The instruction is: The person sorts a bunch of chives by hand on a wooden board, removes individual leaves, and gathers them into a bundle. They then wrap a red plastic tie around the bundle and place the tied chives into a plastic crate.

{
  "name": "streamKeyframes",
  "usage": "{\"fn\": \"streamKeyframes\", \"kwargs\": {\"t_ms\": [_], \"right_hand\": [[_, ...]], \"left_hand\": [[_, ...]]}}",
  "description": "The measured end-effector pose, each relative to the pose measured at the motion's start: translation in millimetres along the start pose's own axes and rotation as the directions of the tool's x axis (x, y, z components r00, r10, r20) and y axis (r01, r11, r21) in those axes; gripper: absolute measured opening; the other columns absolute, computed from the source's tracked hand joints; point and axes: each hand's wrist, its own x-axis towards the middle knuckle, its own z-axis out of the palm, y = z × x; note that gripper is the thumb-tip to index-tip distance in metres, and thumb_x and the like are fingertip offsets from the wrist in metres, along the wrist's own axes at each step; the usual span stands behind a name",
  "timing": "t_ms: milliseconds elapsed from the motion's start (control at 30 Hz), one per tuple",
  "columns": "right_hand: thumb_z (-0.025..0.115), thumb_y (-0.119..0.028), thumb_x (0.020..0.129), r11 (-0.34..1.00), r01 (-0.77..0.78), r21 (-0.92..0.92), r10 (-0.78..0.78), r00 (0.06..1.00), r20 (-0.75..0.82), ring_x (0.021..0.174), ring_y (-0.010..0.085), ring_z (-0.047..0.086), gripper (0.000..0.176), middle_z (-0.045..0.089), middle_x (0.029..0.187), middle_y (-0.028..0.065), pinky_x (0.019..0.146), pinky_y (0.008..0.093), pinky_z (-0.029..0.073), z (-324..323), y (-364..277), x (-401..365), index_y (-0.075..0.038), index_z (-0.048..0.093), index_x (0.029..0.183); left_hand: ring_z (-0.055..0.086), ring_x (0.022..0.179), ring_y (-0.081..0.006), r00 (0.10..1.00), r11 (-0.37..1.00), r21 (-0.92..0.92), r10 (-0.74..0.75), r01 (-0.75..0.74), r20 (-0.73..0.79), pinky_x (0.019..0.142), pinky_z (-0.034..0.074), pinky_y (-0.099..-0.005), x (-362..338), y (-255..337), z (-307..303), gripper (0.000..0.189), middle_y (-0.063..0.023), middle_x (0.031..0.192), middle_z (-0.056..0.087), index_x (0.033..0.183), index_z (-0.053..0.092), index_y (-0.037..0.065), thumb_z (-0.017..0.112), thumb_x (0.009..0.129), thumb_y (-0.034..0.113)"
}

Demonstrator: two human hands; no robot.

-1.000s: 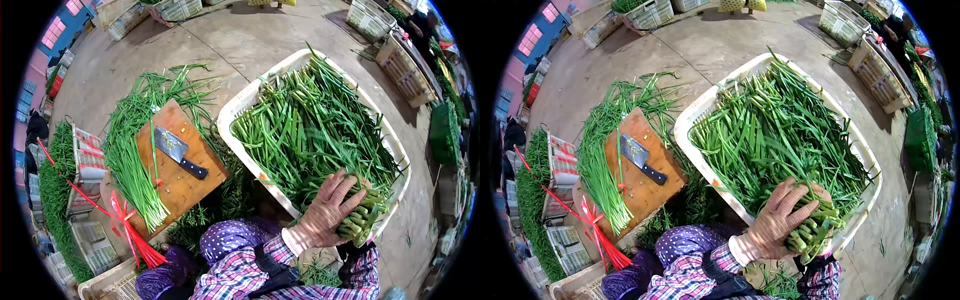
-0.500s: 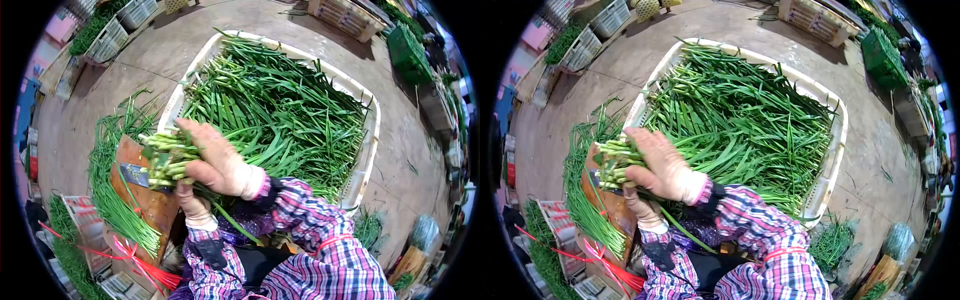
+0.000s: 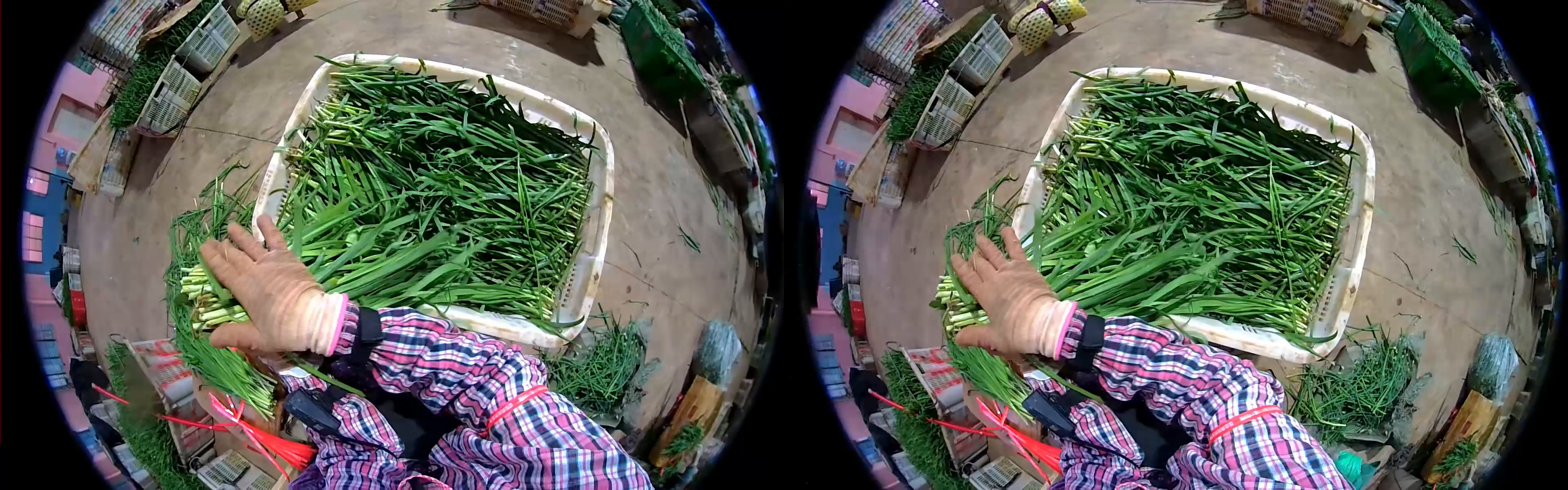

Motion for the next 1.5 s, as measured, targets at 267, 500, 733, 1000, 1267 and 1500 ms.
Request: {"fn": "streamKeyframes", "kwargs": {"t_ms": [267, 500, 733, 1000, 1267, 1500], "right_hand": [[0.055, -0.060, 0.076, 0.997, 0.032, -0.075, -0.024, 0.995, 0.100, 0.127, 0.0315, 0.036, 0.085, 0.042, 0.134, 0.0160, 0.106, 0.0497, 0.021, 9, -2, 10, -0.003, 0.033, 0.137], [0.056, -0.057, 0.079, 0.962, -0.093, -0.255, 0.160, 0.953, 0.257, 0.114, 0.0289, 0.052, 0.077, 0.057, 0.119, 0.0166, 0.103, 0.0468, 0.028, -61, 46, -25, -0.008, 0.037, 0.135], [0.051, -0.053, 0.084, 0.643, -0.264, -0.719, 0.632, 0.713, 0.304, 0.083, 0.0268, 0.065, 0.055, 0.067, 0.089, 0.0122, 0.075, 0.0405, 0.050, -150, 121, -126, -0.015, 0.053, 0.124], [0.063, -0.037, 0.083, 0.673, -0.702, -0.233, 0.729, 0.683, 0.047, 0.098, 0.0269, 0.062, 0.050, 0.065, 0.106, 0.0134, 0.087, 0.0351, 0.048, -185, 122, -215, -0.011, 0.054, 0.124], [0.069, -0.027, 0.079, 0.636, -0.680, 0.365, 0.607, 0.733, 0.307, 0.089, 0.0197, 0.064, 0.042, 0.066, 0.101, 0.0130, 0.081, 0.0298, 0.049, -114, 64, -240, -0.007, 0.060, 0.114], [0.069, -0.026, 0.078, 0.501, -0.547, 0.671, 0.422, 0.831, 0.362, 0.114, 0.0250, 0.051, 0.061, 0.053, 0.124, 0.0170, 0.097, 0.0320, 0.039, -49, 5, -224, -0.001, 0.045, 0.129]], "left_hand": [[0.055, 0.093, -0.0190, 0.998, 0.996, 0.074, 0.054, -0.053, -0.018, 0.085, 0.046, -0.0354, -26, 21, 16, 0.047, -0.0071, 0.103, 0.057, 0.113, 0.052, 0.004, 0.062, 0.082, 0.038], [0.054, 0.096, -0.0189, 0.996, 0.990, 0.111, 0.085, -0.085, 0.006, 0.087, 0.045, -0.0354, -25, 36, 30, 0.049, -0.0071, 0.106, 0.056, 0.115, 0.051, 0.004, 0.062, 0.082, 0.039], [0.053, 0.099, -0.0187, 0.995, 0.984, 0.148, 0.093, -0.097, 0.034, 0.088, 0.044, -0.0354, -36, 48, 55, 0.051, -0.0071, 0.109, 0.055, 0.117, 0.050, 0.005, 0.062, 0.082, 0.039], [0.051, 0.101, -0.0186, 0.993, 0.976, 0.187, 0.106, -0.115, 0.057, 0.090, 0.043, -0.0353, -49, 52, 77, 0.053, -0.0070, 0.113, 0.053, 0.120, 0.049, 0.005, 0.062, 0.082, 0.039], [0.050, 0.104, -0.0184, 0.988, 0.967, 0.210, 0.129, -0.144, 0.085, 0.092, 0.042, -0.0353, -54, 52, 98, 0.055, -0.0070, 0.117, 0.052, 0.123, 0.047, 0.005, 0.062, 0.082, 0.039], [0.049, 0.107, -0.0182, 0.985, 0.967, 0.196, 0.144, -0.161, 0.100, 0.094, 0.041, -0.0352, -67, 43, 113, 0.057, -0.0070, 0.120, 0.051, 0.125, 0.046, 0.005, 0.062, 0.082, 0.040]]}}
